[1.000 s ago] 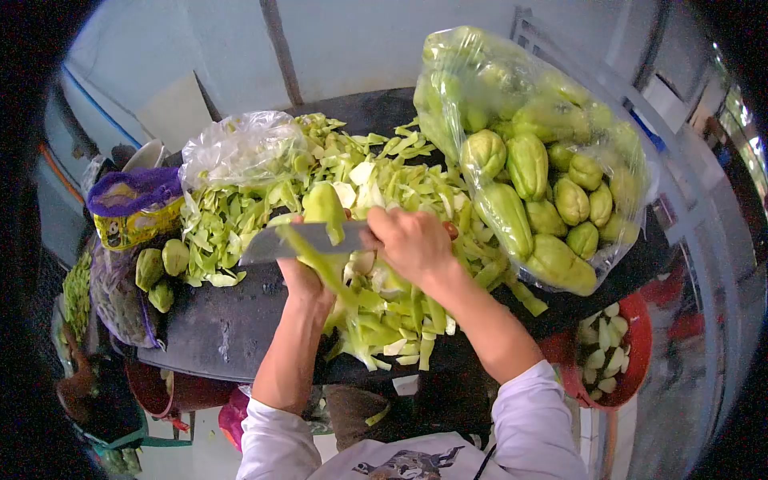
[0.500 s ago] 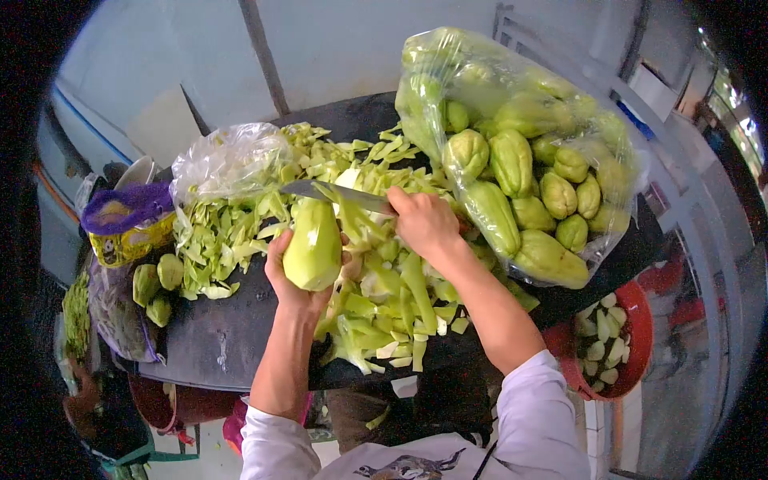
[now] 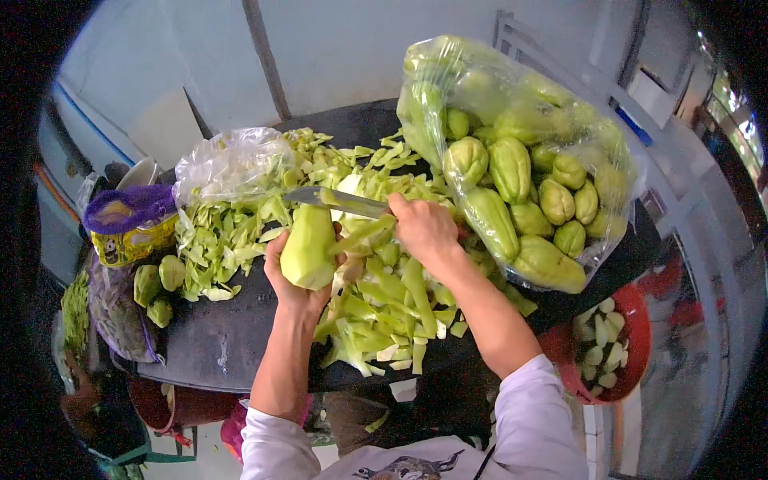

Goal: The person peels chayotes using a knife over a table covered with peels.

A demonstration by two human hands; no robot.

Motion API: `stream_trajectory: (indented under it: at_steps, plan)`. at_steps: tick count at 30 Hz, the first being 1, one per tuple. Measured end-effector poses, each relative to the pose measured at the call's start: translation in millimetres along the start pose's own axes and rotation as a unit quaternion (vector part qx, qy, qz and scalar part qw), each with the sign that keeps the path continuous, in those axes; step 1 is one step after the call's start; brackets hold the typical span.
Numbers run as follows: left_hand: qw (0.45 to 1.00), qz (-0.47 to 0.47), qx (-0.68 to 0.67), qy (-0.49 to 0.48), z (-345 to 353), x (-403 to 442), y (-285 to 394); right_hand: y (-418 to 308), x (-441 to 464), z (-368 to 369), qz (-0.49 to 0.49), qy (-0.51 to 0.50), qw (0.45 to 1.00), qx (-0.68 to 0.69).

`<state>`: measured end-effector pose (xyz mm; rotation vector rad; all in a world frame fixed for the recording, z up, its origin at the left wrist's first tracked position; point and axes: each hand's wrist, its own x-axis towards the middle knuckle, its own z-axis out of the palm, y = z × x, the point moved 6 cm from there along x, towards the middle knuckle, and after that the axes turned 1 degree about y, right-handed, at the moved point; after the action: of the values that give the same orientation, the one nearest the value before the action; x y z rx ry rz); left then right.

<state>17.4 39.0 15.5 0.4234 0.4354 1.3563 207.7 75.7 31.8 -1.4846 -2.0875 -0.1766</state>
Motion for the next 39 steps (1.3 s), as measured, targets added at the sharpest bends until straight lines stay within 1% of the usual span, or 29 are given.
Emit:
stream_trajectory:
  at_steps: [1,2,3,5,6,8,9,11,12,13,14,15,16,17,19,21,24,25,26,27,30,32,33,35,36,37,38,39]
  plan:
    - [0.999,0.001,0.005,-0.041,2,1,-1,2,-1,2,0.025,-0.016,1.0,0.001]
    - [0.997,-0.001,0.012,-0.081,4,0,0,1,-3,3,0.024,-0.017,1.0,0.002]
    - [0.997,0.001,0.011,-0.08,6,-1,0,-2,-3,-4,0.037,-0.009,0.999,0.008]
    - [0.998,0.005,-0.061,-0.014,7,-1,1,-6,-3,-5,0.048,-0.002,0.999,0.016]
    - [0.998,0.006,-0.061,-0.012,4,1,2,-7,-4,-3,0.045,0.006,0.999,0.02]
    - [0.999,0.005,-0.016,0.034,-10,6,5,-11,-6,-2,0.041,0.012,0.999,0.026]
    - [0.999,0.008,-0.017,0.035,-9,8,4,-16,-6,-6,0.025,0.026,0.999,0.037]
    - [0.99,0.053,-0.044,0.124,-16,8,5,-27,-8,-14,0.006,0.039,0.998,0.049]
    - [0.989,0.056,-0.046,0.126,-17,7,6,-38,-11,-18,-0.032,0.05,0.996,0.062]
    - [0.993,0.034,-0.048,0.101,-15,6,6,-48,-13,-20,-0.068,0.062,0.993,0.076]
    - [0.996,0.011,-0.049,0.076,-12,5,4,-58,-16,-23,-0.108,0.107,0.987,0.052]
    - [0.997,-0.014,-0.049,0.051,-10,4,2,-63,-16,-22,-0.107,0.106,0.987,0.055]
    - [0.998,0.003,-0.028,0.047,-12,4,0,-70,-18,-26,-0.126,0.116,0.983,0.058]
    - [0.998,0.002,-0.027,0.049,-12,4,-1,-76,-20,-29,-0.145,0.126,0.979,0.062]
    - [0.998,-0.021,-0.038,0.044,-11,4,-6,-81,-22,-28,-0.148,0.128,0.98,0.039]
    - [0.998,-0.012,-0.033,0.05,-12,3,-8,-85,-23,-29,-0.153,0.13,0.979,0.035]
    - [0.998,-0.02,-0.023,0.055,-12,2,-8,-83,-23,-32,-0.137,0.12,0.983,0.029]
    - [0.997,-0.002,-0.007,0.081,-16,2,-6,-77,-22,-28,-0.136,0.119,0.983,0.029]
    - [0.994,0.014,0.009,0.106,-20,1,-5,-62,-18,-18,-0.107,0.095,0.989,0.044]
    - [0.995,0.053,-0.022,0.086,-18,2,-2,-50,-14,-14,-0.078,0.072,0.993,0.058]
    - [0.997,0.042,-0.011,0.064,-18,7,1,-44,-14,-17,-0.095,0.071,0.992,0.043]
    - [0.992,0.046,-0.043,0.112,-25,3,-2,-55,-17,-20,-0.11,0.078,0.99,0.045]
    - [0.992,0.047,-0.042,0.113,-26,1,-3,-67,-19,-28,-0.113,0.091,0.989,0.036]
    - [0.996,0.014,0.03,0.082,-24,0,-10,-70,-19,-29,-0.112,0.103,0.988,0.03]
    - [0.995,0.01,-0.01,0.094,-18,-4,-10,-62,-17,-22,-0.097,0.083,0.99,0.052]
    - [0.995,0.006,-0.008,0.095,-16,-6,-8,-52,-14,-16,-0.081,0.065,0.992,0.071]
    - [0.998,0.003,0.019,0.057,-10,-5,-3,-35,-12,-5,-0.054,0.038,0.995,0.069]
    - [0.999,0.001,0.045,0.017,-4,-3,0,-26,-9,-5,-0.052,0.041,0.996,0.065]
